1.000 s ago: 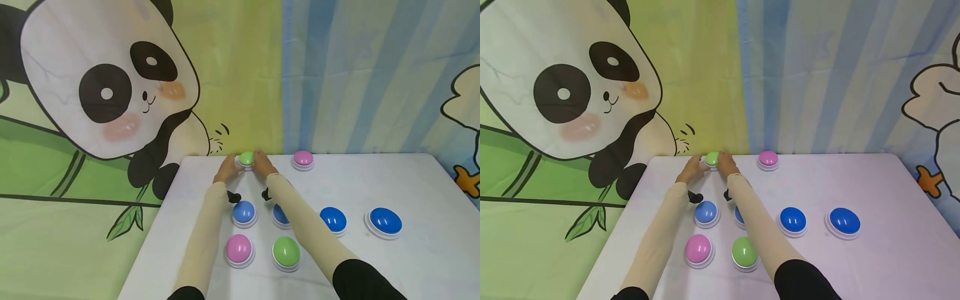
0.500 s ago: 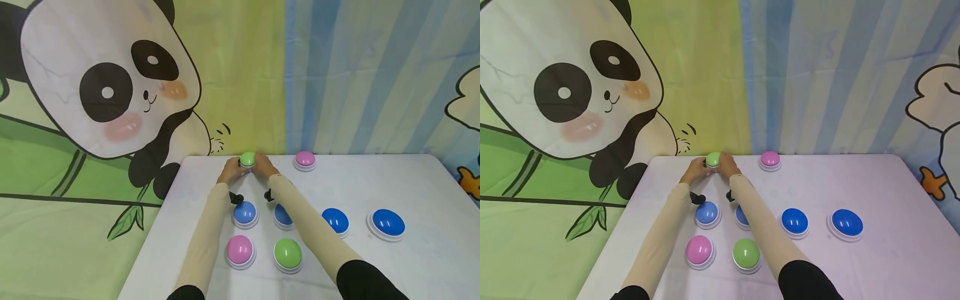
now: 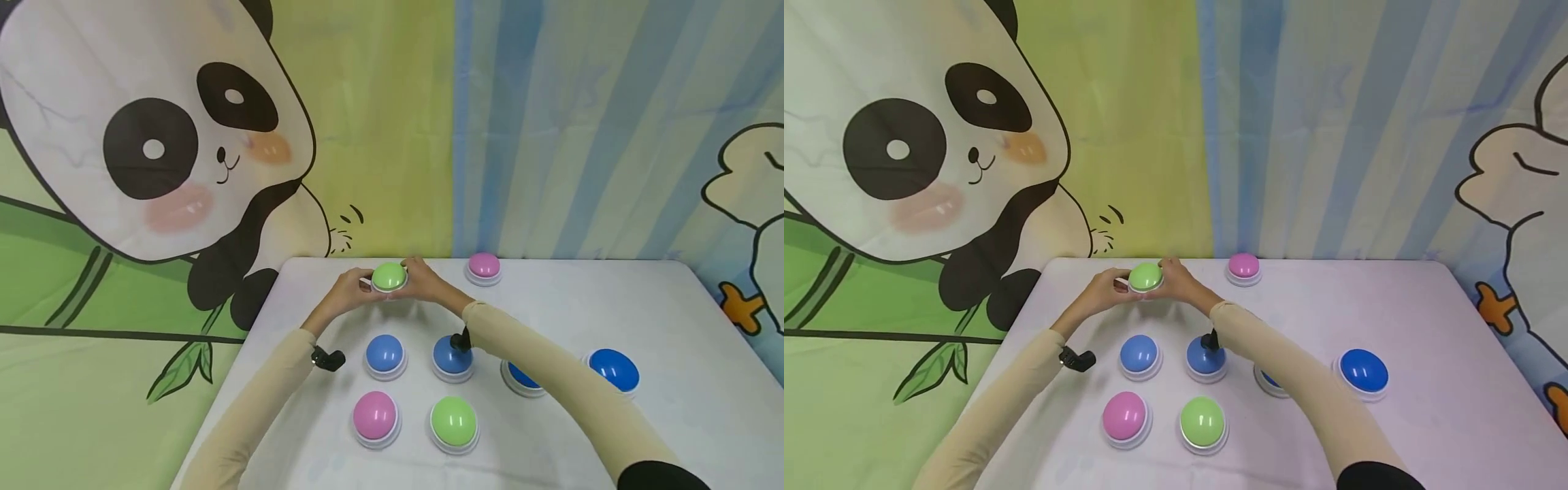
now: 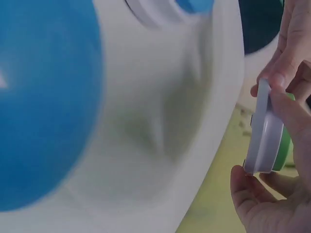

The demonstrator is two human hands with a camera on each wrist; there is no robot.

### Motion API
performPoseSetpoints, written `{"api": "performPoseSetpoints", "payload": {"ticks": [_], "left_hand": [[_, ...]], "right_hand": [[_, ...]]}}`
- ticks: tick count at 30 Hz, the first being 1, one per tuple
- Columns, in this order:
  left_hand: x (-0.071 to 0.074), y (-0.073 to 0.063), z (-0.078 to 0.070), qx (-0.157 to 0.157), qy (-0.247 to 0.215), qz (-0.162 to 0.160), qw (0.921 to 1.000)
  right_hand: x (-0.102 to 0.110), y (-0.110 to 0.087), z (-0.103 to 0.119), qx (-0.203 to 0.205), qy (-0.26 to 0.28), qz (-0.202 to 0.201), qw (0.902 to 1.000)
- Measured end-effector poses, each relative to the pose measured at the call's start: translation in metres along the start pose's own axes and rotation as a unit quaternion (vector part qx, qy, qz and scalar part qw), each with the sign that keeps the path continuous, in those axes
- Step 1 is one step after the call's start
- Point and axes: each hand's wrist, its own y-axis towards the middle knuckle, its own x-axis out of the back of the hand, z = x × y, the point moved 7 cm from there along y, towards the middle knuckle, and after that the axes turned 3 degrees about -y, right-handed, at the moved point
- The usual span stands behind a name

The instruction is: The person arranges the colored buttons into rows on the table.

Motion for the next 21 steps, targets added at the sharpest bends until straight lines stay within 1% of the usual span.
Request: {"api": "performPoseSetpoints", "payload": {"ticks": [2,5,7,8,10,13,15,18,21], "left_hand": [[0.000,-0.022,-0.011,-0.005,0.006,0.003,1.0000],[-0.004,-0.054,-0.024,0.001,0.031,0.017,0.9994],[-0.007,-0.070,-0.033,0.002,0.047,0.030,0.9984],[-0.008,-0.075,-0.037,0.001,0.055,0.034,0.9979],[-0.010,-0.079,-0.044,-0.002,0.067,0.042,0.9969],[-0.011,-0.077,-0.050,-0.010,0.072,0.048,0.9962],[-0.015,-0.075,-0.052,-0.010,0.069,0.053,0.9962],[-0.028,-0.073,-0.057,-0.019,0.066,0.062,0.9957],[-0.043,-0.070,-0.068,-0.038,0.061,0.078,0.9944]], "right_hand": [[0.000,-0.019,0.012,0.019,-0.011,0.003,0.9997],[-0.006,-0.047,0.027,0.044,-0.032,0.022,0.9983],[-0.010,-0.063,0.034,0.050,-0.037,0.032,0.9976],[-0.011,-0.069,0.036,0.052,-0.040,0.033,0.9973],[-0.010,-0.077,0.039,0.052,-0.047,0.028,0.9971],[-0.006,-0.082,0.039,0.048,-0.049,0.020,0.9974],[-0.004,-0.087,0.037,0.044,-0.046,0.023,0.9977],[0.000,-0.098,0.029,0.029,-0.043,0.033,0.9981],[0.008,-0.113,0.019,0.008,-0.039,0.041,0.9983]]}}
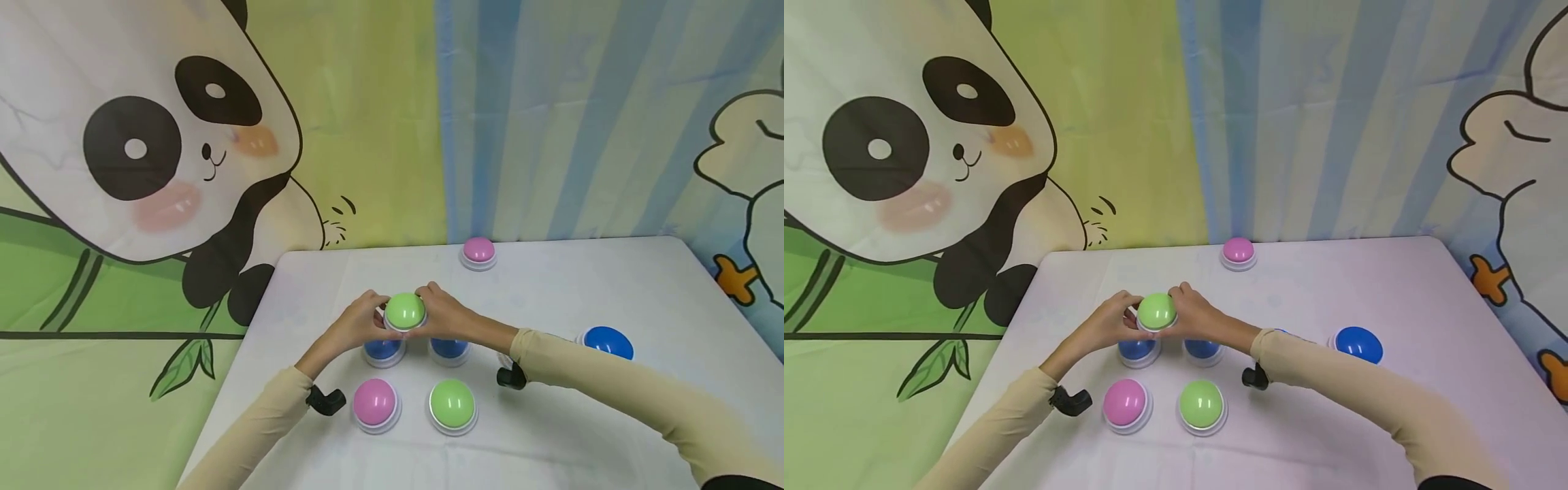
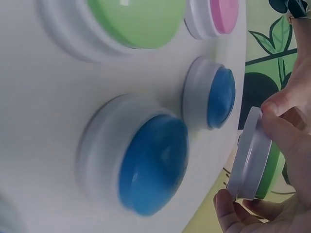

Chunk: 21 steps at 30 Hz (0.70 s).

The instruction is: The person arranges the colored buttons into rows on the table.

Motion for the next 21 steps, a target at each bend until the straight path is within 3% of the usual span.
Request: {"api": "performPoseSetpoints", "payload": {"ticks": [6,11,16,21], "left_hand": [[-0.020,0.019,-0.034,-0.035,-0.010,0.019,0.9992],[-0.029,0.025,-0.049,-0.039,-0.007,0.030,0.9988],[-0.035,0.014,-0.059,-0.051,-0.010,0.041,0.9978],[-0.041,-0.011,-0.072,-0.066,-0.010,0.062,0.9959]], "right_hand": [[0.020,-0.034,-0.025,-0.031,0.018,-0.003,0.9994],[0.027,-0.053,-0.035,-0.032,0.030,-0.004,0.9990],[0.027,-0.073,-0.032,-0.011,0.040,-0.007,0.9991],[0.021,-0.099,-0.020,0.017,0.061,0.007,0.9979]]}}
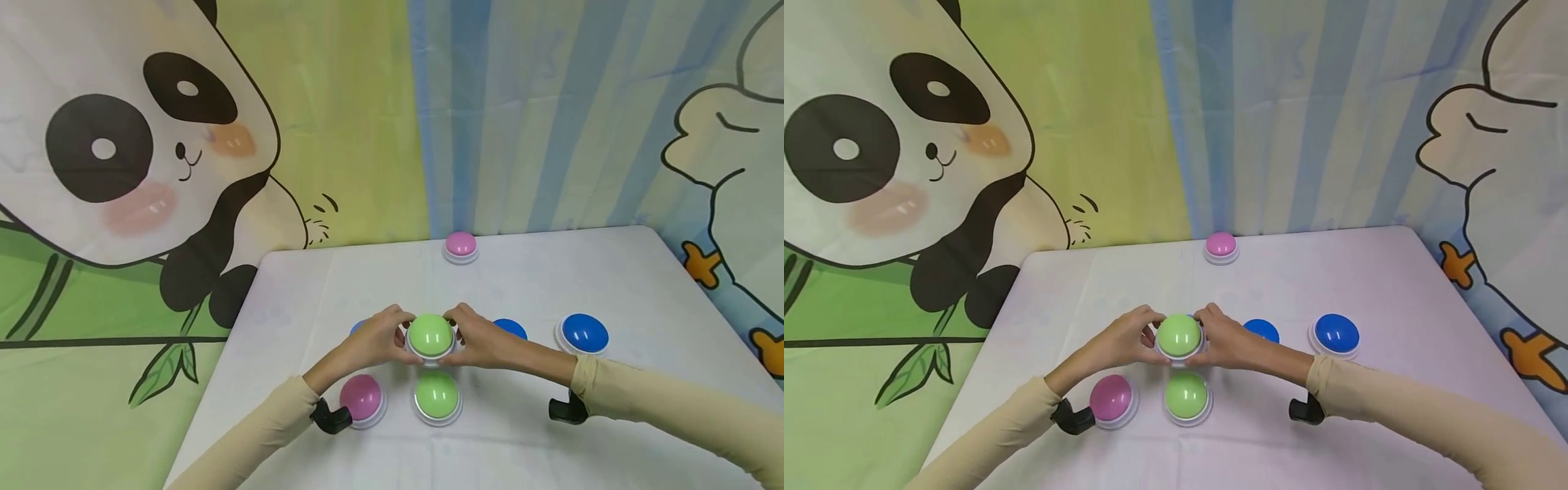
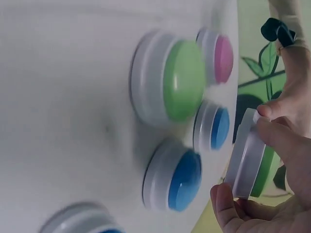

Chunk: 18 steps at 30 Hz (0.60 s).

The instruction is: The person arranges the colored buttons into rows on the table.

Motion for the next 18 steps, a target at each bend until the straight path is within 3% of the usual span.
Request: {"api": "performPoseSetpoints", "payload": {"ticks": [5,8,13,18], "left_hand": [[-0.013,-0.023,-0.015,-0.001,-0.011,0.029,0.9995],[-0.021,-0.030,-0.022,-0.006,-0.010,0.038,0.9992],[-0.032,-0.030,-0.032,-0.037,0.001,0.037,0.9986],[-0.049,-0.022,-0.042,-0.040,0.012,0.041,0.9983]], "right_hand": [[-0.010,-0.025,0.012,0.009,0.026,0.030,0.9992],[-0.015,-0.035,0.015,0.007,0.023,0.039,0.9990],[-0.016,-0.048,0.012,-0.003,0.018,0.041,0.9990],[-0.012,-0.066,0.004,-0.018,0.016,0.037,0.9990]]}}
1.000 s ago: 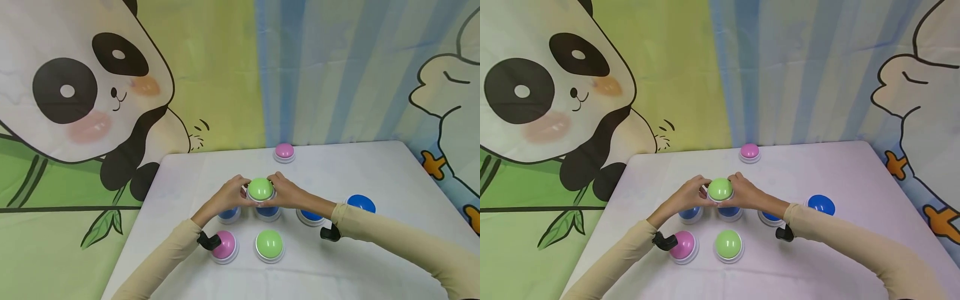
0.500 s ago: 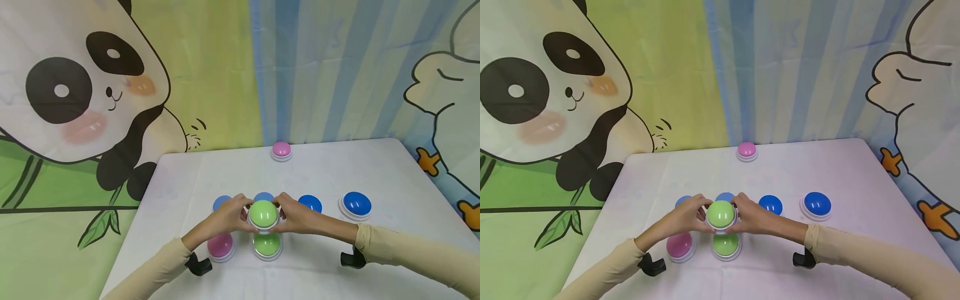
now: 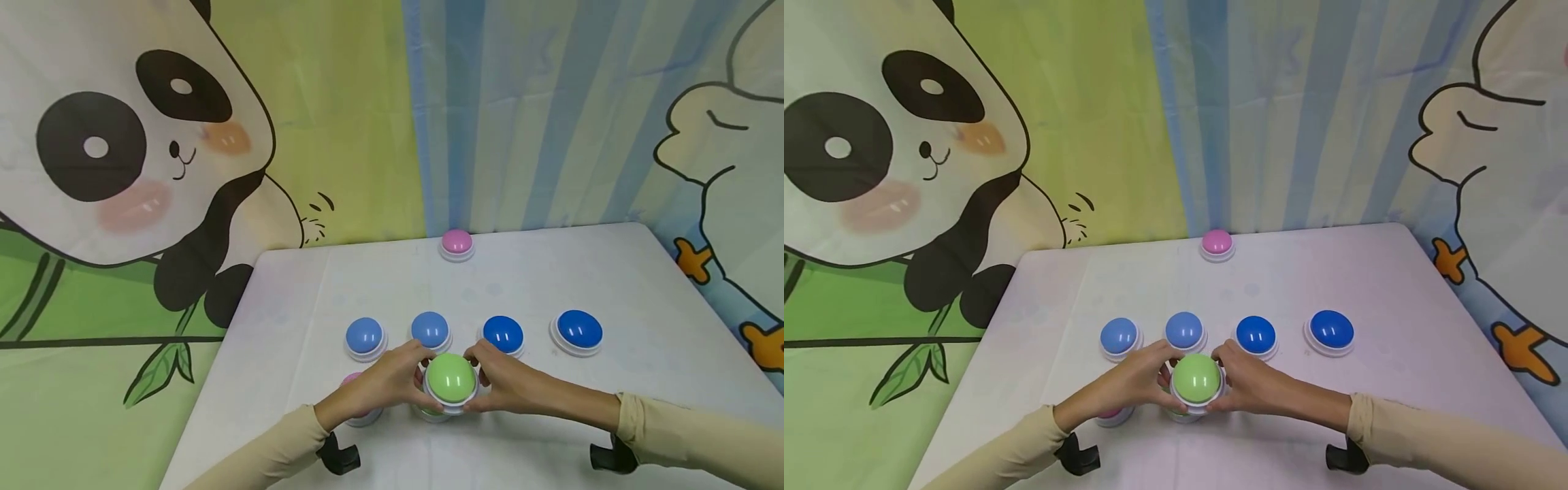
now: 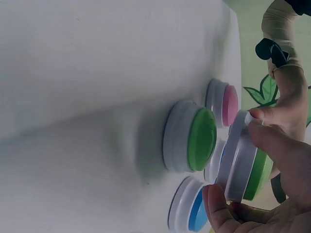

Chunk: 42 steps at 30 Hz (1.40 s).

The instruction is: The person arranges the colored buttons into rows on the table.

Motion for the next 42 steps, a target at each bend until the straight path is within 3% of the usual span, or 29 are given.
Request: {"api": "performPoseSetpoints", "payload": {"ticks": [9,13,18,24,31,42], "left_hand": [[-0.029,0.027,-0.036,-0.035,0.017,0.002,0.9992],[-0.039,0.039,-0.045,-0.049,0.040,-0.001,0.9980],[-0.048,0.053,-0.053,-0.063,0.036,0.005,0.9974],[-0.056,0.063,-0.056,-0.065,0.048,0.009,0.9967],[-0.065,0.064,-0.053,-0.042,0.072,0.032,0.9960],[-0.092,0.068,-0.049,-0.056,0.138,0.044,0.9878]], "right_hand": [[0.013,-0.045,-0.025,-0.033,-0.016,-0.025,0.9990],[0.018,-0.059,-0.034,-0.038,-0.031,-0.042,0.9979],[0.021,-0.069,-0.047,-0.057,-0.041,-0.049,0.9963],[0.020,-0.072,-0.059,-0.089,-0.035,-0.045,0.9944],[0.010,-0.071,-0.066,-0.081,-0.052,-0.051,0.9940],[-0.006,-0.073,-0.080,-0.109,-0.110,-0.031,0.9874]]}}
